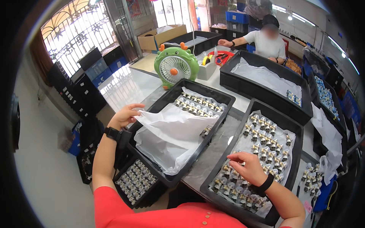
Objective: The person assembles small cylindrical components by hand, using tweezers to place a white cap onto each unit. They pick up each component from a tray, attach the cap, and place the finished unit into a separate tray. The process is repeated for multiple units throughout the clip.
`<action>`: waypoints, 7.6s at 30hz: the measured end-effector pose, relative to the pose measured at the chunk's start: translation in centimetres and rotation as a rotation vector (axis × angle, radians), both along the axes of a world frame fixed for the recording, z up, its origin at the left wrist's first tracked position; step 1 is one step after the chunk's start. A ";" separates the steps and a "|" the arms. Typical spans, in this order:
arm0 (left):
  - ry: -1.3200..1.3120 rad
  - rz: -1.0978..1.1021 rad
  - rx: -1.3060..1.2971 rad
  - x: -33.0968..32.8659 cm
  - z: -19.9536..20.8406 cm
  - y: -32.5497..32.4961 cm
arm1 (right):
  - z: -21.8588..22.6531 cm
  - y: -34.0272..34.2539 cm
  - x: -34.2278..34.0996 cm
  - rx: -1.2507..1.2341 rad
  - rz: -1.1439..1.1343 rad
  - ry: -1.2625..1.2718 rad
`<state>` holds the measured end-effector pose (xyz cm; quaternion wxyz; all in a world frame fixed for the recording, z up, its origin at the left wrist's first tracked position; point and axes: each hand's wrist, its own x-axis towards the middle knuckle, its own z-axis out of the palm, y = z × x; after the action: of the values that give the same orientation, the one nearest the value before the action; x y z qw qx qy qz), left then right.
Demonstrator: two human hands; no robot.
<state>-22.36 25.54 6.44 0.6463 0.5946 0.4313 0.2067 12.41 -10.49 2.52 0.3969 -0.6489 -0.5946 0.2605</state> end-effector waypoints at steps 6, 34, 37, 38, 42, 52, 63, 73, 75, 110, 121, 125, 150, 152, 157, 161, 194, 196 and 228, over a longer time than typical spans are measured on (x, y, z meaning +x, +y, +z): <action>0.000 -0.019 0.081 -2.1 0.3 -2.6 | 3.9 5.3 -4.6 0.061 0.176 -0.058; 0.269 -0.695 1.151 -1.3 -3.2 -9.0 | 1.7 14.7 -11.5 -0.025 0.500 -0.526; 0.549 -0.994 1.169 -1.0 -4.8 -8.0 | 1.3 13.3 -12.5 -0.149 0.601 -0.521; 0.594 -0.999 1.118 -0.9 -4.9 -7.9 | 0.9 12.9 -12.8 -0.192 0.636 -0.513; 0.798 -1.141 0.923 0.2 -3.4 -6.9 | -1.0 12.8 -13.7 -0.424 0.768 -0.592; 0.399 -0.998 1.260 14.1 -6.4 -6.9 | -1.2 11.2 -15.5 -0.245 0.810 -0.709; 0.727 -1.020 1.118 16.3 -8.4 -12.2 | 3.6 2.2 -8.7 -0.173 0.708 -0.345; 0.744 -0.978 1.054 16.3 -9.4 -13.0 | 3.9 -3.2 -5.0 -0.131 0.617 -0.234; 0.442 -0.952 1.091 15.9 -10.9 -10.5 | 3.9 -4.4 -4.2 -0.163 0.593 -0.227; 0.976 -0.512 0.849 15.4 -6.6 -6.5 | -5.1 -1.2 5.2 -0.247 -0.174 -0.684; -0.265 -0.627 0.457 20.8 -0.7 -23.4 | -4.6 -0.2 5.8 -0.290 -0.221 -0.346; -0.228 -0.601 0.357 22.7 -2.3 -24.0 | -1.7 -0.4 5.3 -0.027 -0.253 -0.081; -0.502 -0.567 0.073 22.7 -3.9 -25.5 | 0.7 -1.0 1.9 0.389 -0.207 -0.043; -0.507 -0.553 0.108 22.7 -3.9 -25.5 | 0.6 -1.2 2.0 0.352 -0.177 -0.005; -0.584 -0.499 0.032 22.9 -4.1 -25.5 | 1.1 -1.5 1.8 0.307 -0.047 -0.013; -0.611 -0.510 -0.045 22.9 -3.7 -25.3 | 0.4 -1.7 2.2 0.290 -0.064 -0.038; -0.675 -0.690 -0.432 22.7 -3.9 -25.1 | 1.1 -1.8 1.2 0.556 -0.112 -0.227; -0.699 -0.706 -0.486 22.7 -4.0 -24.9 | 1.1 -1.8 1.3 0.532 -0.128 -0.191; -0.806 -0.697 -0.570 22.9 -4.0 -24.7 | 1.0 -1.8 1.2 0.709 -0.165 -0.389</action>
<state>0.56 0.83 2.39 0.9225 0.3789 -0.0296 0.0681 13.60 -12.30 3.49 0.4955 -0.5547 -0.6574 -0.1208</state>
